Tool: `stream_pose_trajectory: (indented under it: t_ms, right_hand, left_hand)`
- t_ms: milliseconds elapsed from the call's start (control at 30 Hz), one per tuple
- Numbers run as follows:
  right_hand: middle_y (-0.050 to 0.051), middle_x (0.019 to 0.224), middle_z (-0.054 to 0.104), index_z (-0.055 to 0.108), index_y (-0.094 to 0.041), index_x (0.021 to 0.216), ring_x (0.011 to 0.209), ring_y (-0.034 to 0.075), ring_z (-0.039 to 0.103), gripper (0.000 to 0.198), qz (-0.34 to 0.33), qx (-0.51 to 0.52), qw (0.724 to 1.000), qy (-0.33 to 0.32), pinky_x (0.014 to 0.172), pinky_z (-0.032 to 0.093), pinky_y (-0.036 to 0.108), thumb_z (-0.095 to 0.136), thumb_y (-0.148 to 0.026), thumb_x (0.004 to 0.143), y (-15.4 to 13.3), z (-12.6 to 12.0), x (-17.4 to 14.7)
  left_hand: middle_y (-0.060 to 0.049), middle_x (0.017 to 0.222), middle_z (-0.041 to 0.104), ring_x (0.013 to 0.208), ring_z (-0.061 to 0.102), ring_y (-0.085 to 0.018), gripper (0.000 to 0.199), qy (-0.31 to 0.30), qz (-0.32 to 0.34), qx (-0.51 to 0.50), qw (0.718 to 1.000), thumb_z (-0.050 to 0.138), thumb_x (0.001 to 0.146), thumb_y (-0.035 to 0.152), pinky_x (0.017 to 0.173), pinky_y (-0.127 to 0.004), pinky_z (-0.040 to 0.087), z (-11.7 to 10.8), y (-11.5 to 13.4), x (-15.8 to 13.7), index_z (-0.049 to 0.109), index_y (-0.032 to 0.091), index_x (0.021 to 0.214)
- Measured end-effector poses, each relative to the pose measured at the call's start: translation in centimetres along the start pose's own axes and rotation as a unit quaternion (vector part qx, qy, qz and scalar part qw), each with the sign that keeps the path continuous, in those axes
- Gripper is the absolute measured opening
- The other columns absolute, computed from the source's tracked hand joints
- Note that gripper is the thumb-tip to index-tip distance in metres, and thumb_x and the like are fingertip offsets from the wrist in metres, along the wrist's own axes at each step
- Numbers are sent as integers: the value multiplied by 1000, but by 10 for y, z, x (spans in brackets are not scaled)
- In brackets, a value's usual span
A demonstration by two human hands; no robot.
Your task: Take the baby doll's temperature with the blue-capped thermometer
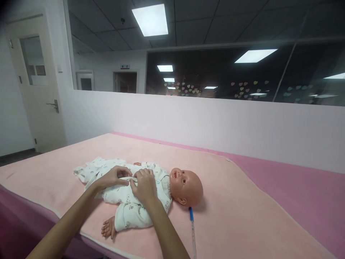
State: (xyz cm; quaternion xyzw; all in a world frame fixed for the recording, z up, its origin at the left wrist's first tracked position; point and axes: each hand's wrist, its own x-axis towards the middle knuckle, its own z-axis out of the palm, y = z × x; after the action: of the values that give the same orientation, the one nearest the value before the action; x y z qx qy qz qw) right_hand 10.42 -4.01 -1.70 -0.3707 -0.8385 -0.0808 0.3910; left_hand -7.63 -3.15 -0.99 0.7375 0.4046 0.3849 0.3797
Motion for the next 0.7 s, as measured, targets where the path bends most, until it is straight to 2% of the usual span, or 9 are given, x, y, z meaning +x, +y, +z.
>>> stream_pose_trajectory:
  t_ms: [200, 467, 700]
  right_hand:
    - [0, 74, 56, 52, -19, 72, 74, 12, 46, 14, -1, -1, 1000, 4, 76, 30, 29, 48, -29, 81, 0, 2, -1]
    - [-1, 73, 55, 52, -19, 72, 75, 12, 46, 11, -5, -12, 1000, 11, 76, 30, 29, 50, -26, 80, 1, 4, -1]
    - [0, 74, 56, 51, -18, 70, 75, 12, 46, 10, -8, -10, 1000, 15, 76, 31, 30, 51, -25, 78, 2, 6, -1]
  left_hand:
    - [-1, 76, 57, 72, 51, -10, 37, 17, -11, -13, 1000, 72, 56, 30, 67, -23, 42, 1, 4, -4, 61, 15, 87]
    - [-5, 93, 62, 85, 54, -15, 38, -43, -1, 20, 999, 69, 60, 28, 76, -25, 42, -2, -1, -1, 62, 16, 95]
    - [-5, 95, 63, 84, 55, -13, 32, -37, 8, 4, 999, 64, 65, 23, 76, -24, 43, -3, 0, -2, 61, 16, 95]
